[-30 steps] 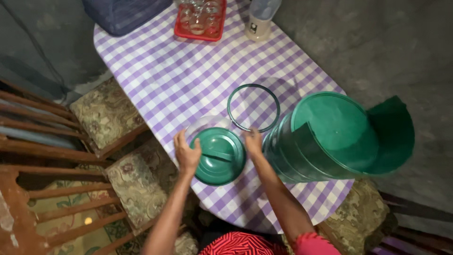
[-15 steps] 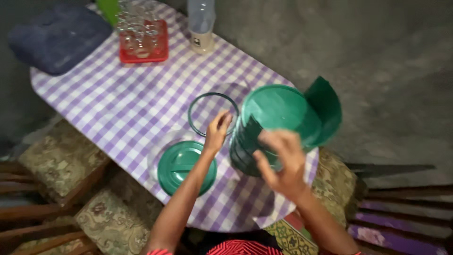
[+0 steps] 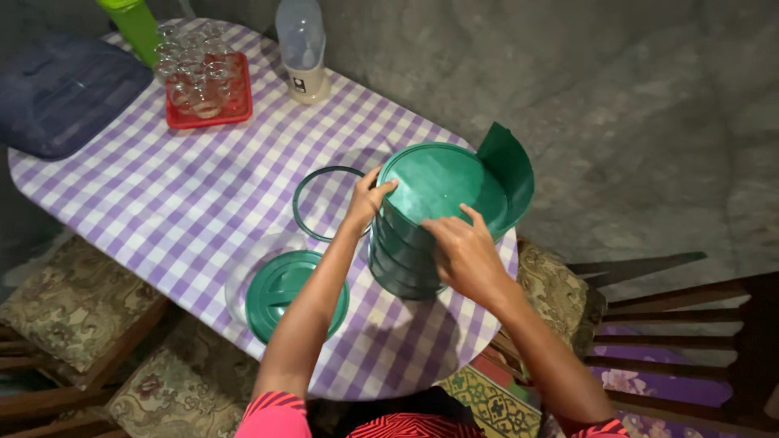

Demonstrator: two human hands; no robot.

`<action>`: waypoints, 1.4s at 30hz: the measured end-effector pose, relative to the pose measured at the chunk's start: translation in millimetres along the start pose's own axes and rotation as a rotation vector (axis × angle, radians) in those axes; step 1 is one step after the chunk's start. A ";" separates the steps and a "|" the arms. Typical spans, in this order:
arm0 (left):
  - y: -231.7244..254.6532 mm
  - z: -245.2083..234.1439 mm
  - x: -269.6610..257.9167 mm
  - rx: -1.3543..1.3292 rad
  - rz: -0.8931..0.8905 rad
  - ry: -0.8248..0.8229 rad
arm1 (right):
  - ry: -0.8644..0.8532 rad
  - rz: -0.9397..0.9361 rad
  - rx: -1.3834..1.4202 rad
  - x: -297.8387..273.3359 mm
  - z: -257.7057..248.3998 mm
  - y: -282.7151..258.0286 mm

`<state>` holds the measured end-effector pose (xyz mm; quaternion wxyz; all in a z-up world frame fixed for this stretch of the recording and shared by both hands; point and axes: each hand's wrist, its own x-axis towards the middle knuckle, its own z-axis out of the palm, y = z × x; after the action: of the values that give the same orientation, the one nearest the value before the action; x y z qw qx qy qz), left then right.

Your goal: The person disassembles a green cylindrical container by removing the lid, then peeling off multiple plastic rings and a base plate. The parts are placed on the table. The person repeats the disassembly process on a second identical container.

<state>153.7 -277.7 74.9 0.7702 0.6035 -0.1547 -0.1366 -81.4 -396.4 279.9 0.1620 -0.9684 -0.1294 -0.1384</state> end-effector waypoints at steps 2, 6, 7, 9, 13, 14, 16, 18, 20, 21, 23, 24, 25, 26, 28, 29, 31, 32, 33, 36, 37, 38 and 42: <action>-2.6 3.4 -9.7 0.032 0.058 0.005 | -0.039 -0.002 -0.001 -5.3 -7.2 5.3; -2.9 19.0 -45.5 0.150 0.143 0.150 | -0.066 -0.042 -0.059 -15.6 -22.0 21.4; -2.3 24.4 -57.6 0.150 0.158 0.187 | -0.057 -0.058 -0.084 -19.4 -25.8 26.9; 2.4 33.6 -80.8 0.160 0.153 0.221 | -0.134 -0.013 -0.066 -28.4 -42.1 43.1; 13.7 53.0 -125.6 0.334 0.206 0.336 | -0.155 -0.013 0.059 -31.7 -65.0 67.5; 18.4 54.8 -131.2 0.362 0.201 0.345 | -0.161 -0.016 0.068 -31.5 -68.1 68.4; 25.2 57.4 -141.1 0.415 0.185 0.362 | -0.178 -0.018 0.087 -31.7 -74.7 67.9; 31.5 57.1 -140.5 0.430 0.190 0.355 | -0.212 -0.057 0.044 -26.0 -77.4 63.8; 36.7 58.8 -137.8 0.457 0.226 0.377 | -0.238 -0.085 0.014 -15.7 -74.3 55.4; 38.6 61.3 -136.9 0.479 0.260 0.400 | -0.247 -0.090 0.006 -10.1 -70.7 50.6; 44.9 66.7 -135.7 0.517 0.366 0.433 | -0.257 -0.109 -0.012 0.0 -58.0 38.2; 48.3 70.5 -137.0 0.531 0.433 0.440 | -0.263 -0.118 -0.021 3.9 -49.1 31.3; 52.7 72.3 -138.6 0.546 0.501 0.446 | -0.268 -0.127 -0.030 6.7 -43.4 27.7; 57.9 72.0 -140.4 0.613 0.497 0.362 | -0.300 -0.128 -0.031 10.5 -39.2 27.1; 69.4 67.2 -148.6 0.743 0.482 0.193 | -0.368 -0.130 -0.030 19.7 -29.4 27.7; 75.7 59.3 -157.7 0.773 0.492 0.136 | -0.391 -0.110 -0.024 19.2 -28.3 30.2; 90.9 40.7 -166.0 0.833 0.536 0.016 | -0.415 -0.069 -0.024 25.1 -29.5 39.0; 95.0 42.0 -169.3 0.867 0.563 -0.021 | -0.406 -0.066 0.014 27.3 -29.3 42.1; 97.8 43.8 -172.1 0.900 0.590 -0.057 | -0.396 -0.062 0.052 29.6 -28.6 44.6; 95.2 59.3 -174.7 0.981 0.623 -0.094 | -0.488 -0.081 -0.024 33.2 -20.0 44.6; 93.2 65.9 -171.1 1.005 0.635 -0.096 | -0.531 -0.090 -0.087 35.6 -18.6 45.1; 90.3 71.1 -168.7 1.052 0.635 -0.065 | -0.551 -0.083 -0.105 36.5 -17.8 46.3; 80.3 78.5 -164.0 1.149 0.660 0.018 | -0.568 -0.106 -0.066 41.8 -16.4 50.4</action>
<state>-26.1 -263.4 158.4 0.3285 0.8404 -0.3732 0.2159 -31.5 -439.6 293.8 0.0801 -0.9650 -0.2154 0.1261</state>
